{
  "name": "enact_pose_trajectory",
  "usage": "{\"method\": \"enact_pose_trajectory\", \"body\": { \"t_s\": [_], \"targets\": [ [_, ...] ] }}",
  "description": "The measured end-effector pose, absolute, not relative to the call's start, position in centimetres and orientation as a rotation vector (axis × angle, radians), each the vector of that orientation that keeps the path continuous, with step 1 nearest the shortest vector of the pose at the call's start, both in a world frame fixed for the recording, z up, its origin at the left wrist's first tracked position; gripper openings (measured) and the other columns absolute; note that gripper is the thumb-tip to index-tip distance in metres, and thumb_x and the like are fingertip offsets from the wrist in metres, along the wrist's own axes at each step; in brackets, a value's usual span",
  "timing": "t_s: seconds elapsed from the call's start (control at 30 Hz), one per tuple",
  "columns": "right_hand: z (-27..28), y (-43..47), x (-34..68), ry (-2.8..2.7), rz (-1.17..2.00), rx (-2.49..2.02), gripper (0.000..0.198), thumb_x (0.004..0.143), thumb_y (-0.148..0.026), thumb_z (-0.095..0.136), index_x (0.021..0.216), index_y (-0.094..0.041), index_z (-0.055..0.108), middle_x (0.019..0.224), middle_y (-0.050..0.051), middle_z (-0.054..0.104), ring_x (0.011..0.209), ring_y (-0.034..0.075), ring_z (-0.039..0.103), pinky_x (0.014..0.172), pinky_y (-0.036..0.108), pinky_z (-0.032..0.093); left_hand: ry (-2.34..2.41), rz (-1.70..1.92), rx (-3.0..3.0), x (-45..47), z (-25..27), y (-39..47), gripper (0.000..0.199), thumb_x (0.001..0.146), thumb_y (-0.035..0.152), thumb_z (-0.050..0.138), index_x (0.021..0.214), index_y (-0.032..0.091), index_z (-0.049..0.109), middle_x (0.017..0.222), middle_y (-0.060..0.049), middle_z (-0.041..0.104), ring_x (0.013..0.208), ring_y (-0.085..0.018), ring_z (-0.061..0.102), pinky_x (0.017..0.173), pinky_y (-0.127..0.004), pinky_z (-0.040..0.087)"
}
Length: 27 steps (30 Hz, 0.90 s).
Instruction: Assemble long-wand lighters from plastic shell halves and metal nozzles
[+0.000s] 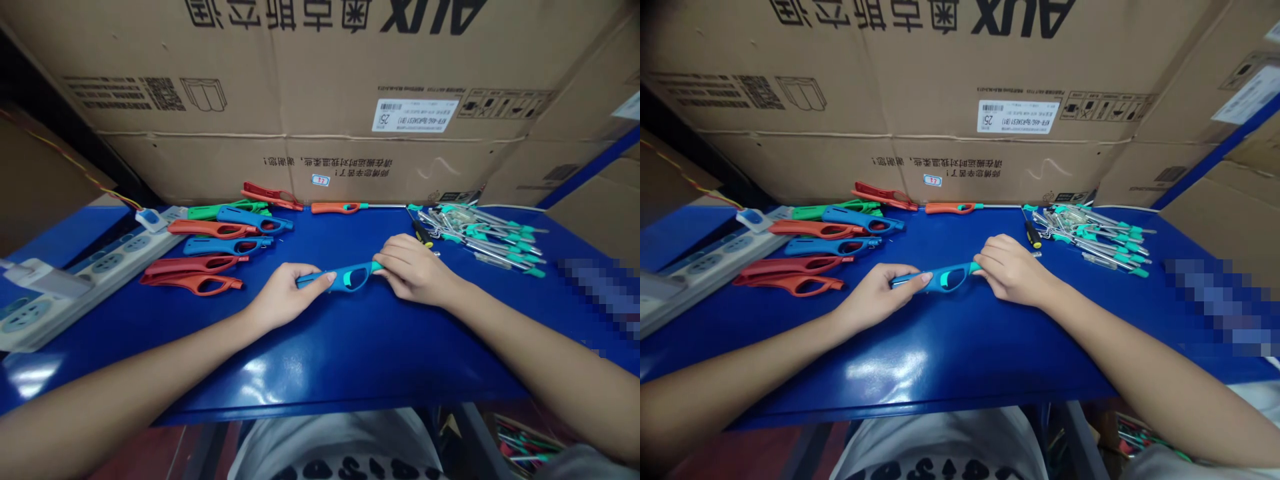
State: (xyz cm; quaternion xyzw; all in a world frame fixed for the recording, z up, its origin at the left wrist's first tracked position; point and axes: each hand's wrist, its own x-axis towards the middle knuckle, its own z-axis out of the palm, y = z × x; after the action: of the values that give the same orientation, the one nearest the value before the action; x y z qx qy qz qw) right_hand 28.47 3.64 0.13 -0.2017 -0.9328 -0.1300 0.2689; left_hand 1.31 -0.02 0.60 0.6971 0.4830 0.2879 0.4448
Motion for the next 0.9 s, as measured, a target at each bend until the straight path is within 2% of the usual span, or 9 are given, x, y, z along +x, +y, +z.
{"method": "enact_pose_trajectory", "body": {
  "t_s": [0.17, 0.3, 0.43, 0.53, 0.67, 0.73, 0.9],
  "targets": [
    [0.2, 4.0, 28.7, -2.583, -0.33, -0.602, 0.021, 0.098, -0.024, 0.05, 0.096, -0.013, 0.068, 0.082, 0.012, 0.069, 0.078, 0.023, 0.057, 0.071, 0.038, 0.047, 1.217, 0.694, 1.804, 1.3, 0.2, 0.4, 0.046, 0.089, 0.055, 0.056, 0.063, 0.017, 0.055, 0.057, 0.005, 0.041, 0.054, -0.01, 0.035, 0.051, -0.023, 0.025],
    [0.2, 4.4, 29.0, -2.542, -0.062, -0.694, 0.017, 0.098, -0.027, 0.053, 0.099, -0.016, 0.066, 0.086, 0.01, 0.069, 0.08, 0.022, 0.06, 0.075, 0.036, 0.051, 1.238, 0.733, 1.926, 1.4, 0.1, 0.3, 0.043, 0.093, 0.054, 0.054, 0.073, 0.017, 0.064, 0.063, 0.004, 0.049, 0.06, -0.011, 0.042, 0.055, -0.023, 0.03],
    [0.0, 4.4, 29.2, -2.453, 0.209, -0.806, 0.012, 0.096, -0.028, 0.059, 0.097, -0.018, 0.065, 0.086, 0.006, 0.067, 0.073, 0.017, 0.062, 0.068, 0.03, 0.051, 1.255, 0.76, 2.057, 1.3, 0.4, -0.2, 0.034, 0.096, 0.048, 0.053, 0.092, 0.019, 0.07, 0.072, 0.003, 0.062, 0.06, -0.012, 0.049, 0.056, -0.023, 0.035],
    [0.2, 4.4, 29.2, -2.442, 0.272, -0.834, 0.012, 0.094, -0.028, 0.06, 0.095, -0.018, 0.066, 0.085, 0.005, 0.066, 0.069, 0.015, 0.061, 0.064, 0.028, 0.051, 1.306, 0.766, 2.097, 1.2, 0.5, -0.2, 0.031, 0.094, 0.048, 0.057, 0.105, 0.021, 0.068, 0.079, 0.002, 0.067, 0.056, -0.012, 0.053, 0.056, -0.024, 0.039],
    [0.6, 4.6, 29.5, -2.44, 0.278, -0.863, 0.013, 0.094, -0.029, 0.061, 0.092, -0.018, 0.066, 0.081, 0.004, 0.065, 0.065, 0.014, 0.059, 0.062, 0.027, 0.049, 1.299, 0.85, 2.13, 1.0, 0.2, 0.0, 0.04, 0.085, 0.041, 0.07, 0.119, 0.023, 0.06, 0.096, -0.001, 0.071, 0.074, -0.017, 0.064, 0.069, -0.026, 0.048],
    [0.7, 4.9, 29.7, -2.452, 0.285, -0.88, 0.014, 0.094, -0.03, 0.061, 0.091, -0.017, 0.066, 0.08, 0.004, 0.065, 0.064, 0.014, 0.058, 0.061, 0.027, 0.048, 1.281, 0.853, 2.112, 0.9, -0.1, 0.2, 0.043, 0.083, 0.036, 0.071, 0.122, 0.023, 0.058, 0.094, 0.0, 0.069, 0.075, -0.017, 0.064, 0.069, -0.026, 0.049],
    [0.5, 5.5, 30.5, -2.491, 0.296, -0.935, 0.015, 0.094, -0.03, 0.059, 0.09, -0.017, 0.065, 0.079, 0.004, 0.064, 0.065, 0.014, 0.057, 0.061, 0.027, 0.047, 1.274, 0.835, 2.076, 0.6, -0.7, 0.5, 0.039, 0.086, 0.033, 0.068, 0.123, 0.022, 0.059, 0.084, 0.001, 0.066, 0.064, -0.014, 0.058, 0.061, -0.025, 0.046]
  ]
}}
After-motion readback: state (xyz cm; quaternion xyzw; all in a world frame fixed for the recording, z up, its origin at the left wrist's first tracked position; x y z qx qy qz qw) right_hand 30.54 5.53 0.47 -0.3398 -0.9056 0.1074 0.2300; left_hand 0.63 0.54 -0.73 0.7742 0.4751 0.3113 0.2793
